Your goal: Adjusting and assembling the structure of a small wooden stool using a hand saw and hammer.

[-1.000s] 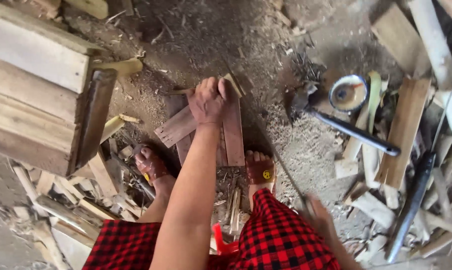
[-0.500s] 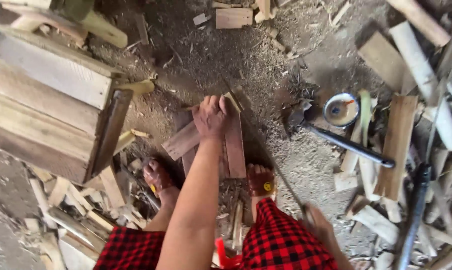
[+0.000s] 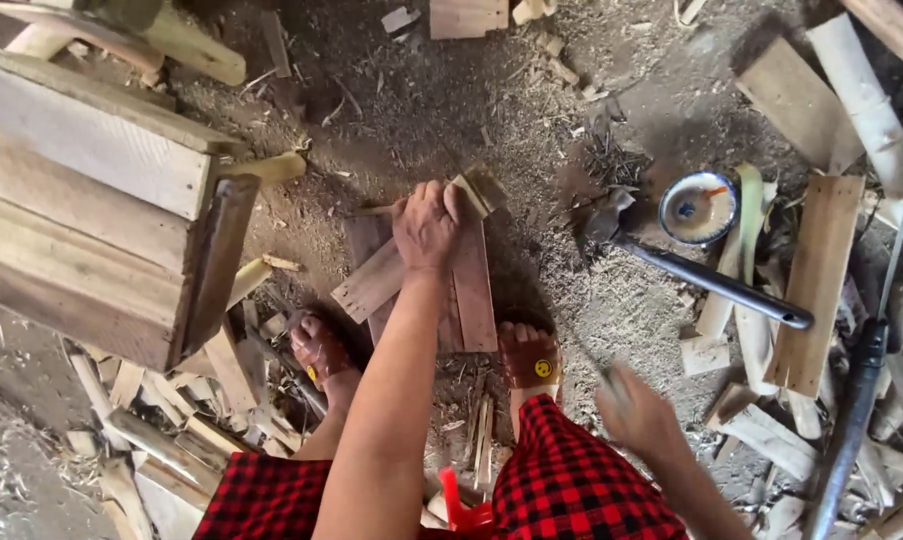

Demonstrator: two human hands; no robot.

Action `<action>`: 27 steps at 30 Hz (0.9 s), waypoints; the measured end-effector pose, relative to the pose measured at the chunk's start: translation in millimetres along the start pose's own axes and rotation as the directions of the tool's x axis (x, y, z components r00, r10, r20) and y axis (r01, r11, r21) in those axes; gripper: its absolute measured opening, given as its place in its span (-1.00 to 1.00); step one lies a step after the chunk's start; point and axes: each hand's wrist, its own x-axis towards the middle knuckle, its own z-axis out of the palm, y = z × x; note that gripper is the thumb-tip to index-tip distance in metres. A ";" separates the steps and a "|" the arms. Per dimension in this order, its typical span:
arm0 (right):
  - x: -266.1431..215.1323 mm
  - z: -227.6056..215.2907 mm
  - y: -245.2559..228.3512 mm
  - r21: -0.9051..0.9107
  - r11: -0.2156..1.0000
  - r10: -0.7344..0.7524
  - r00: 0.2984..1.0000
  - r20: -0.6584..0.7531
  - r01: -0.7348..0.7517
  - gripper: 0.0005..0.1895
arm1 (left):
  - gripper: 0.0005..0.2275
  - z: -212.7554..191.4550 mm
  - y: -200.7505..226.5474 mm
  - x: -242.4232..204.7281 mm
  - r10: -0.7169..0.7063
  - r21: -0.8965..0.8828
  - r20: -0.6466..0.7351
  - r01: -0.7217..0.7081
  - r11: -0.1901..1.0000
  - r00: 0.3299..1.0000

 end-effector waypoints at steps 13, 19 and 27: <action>12.2 -64.8 -53.4 0.225 0.557 0.656 0.590 0.471 -0.799 -0.52 | -0.88 -13.9 46.9 -12.3 0.048 0.001 -0.022 -0.048 0.999 0.999; 28.2 -31.6 -47.0 0.339 0.716 0.539 0.792 0.286 -0.610 -0.52 | -0.21 -36.5 25.5 -36.7 0.386 -0.058 0.254 -0.384 0.921 0.887; 26.5 -32.7 -49.1 0.388 0.753 0.495 0.846 0.198 -0.531 -0.54 | -0.09 -24.5 10.8 -36.0 0.364 0.063 0.287 -0.397 0.916 0.886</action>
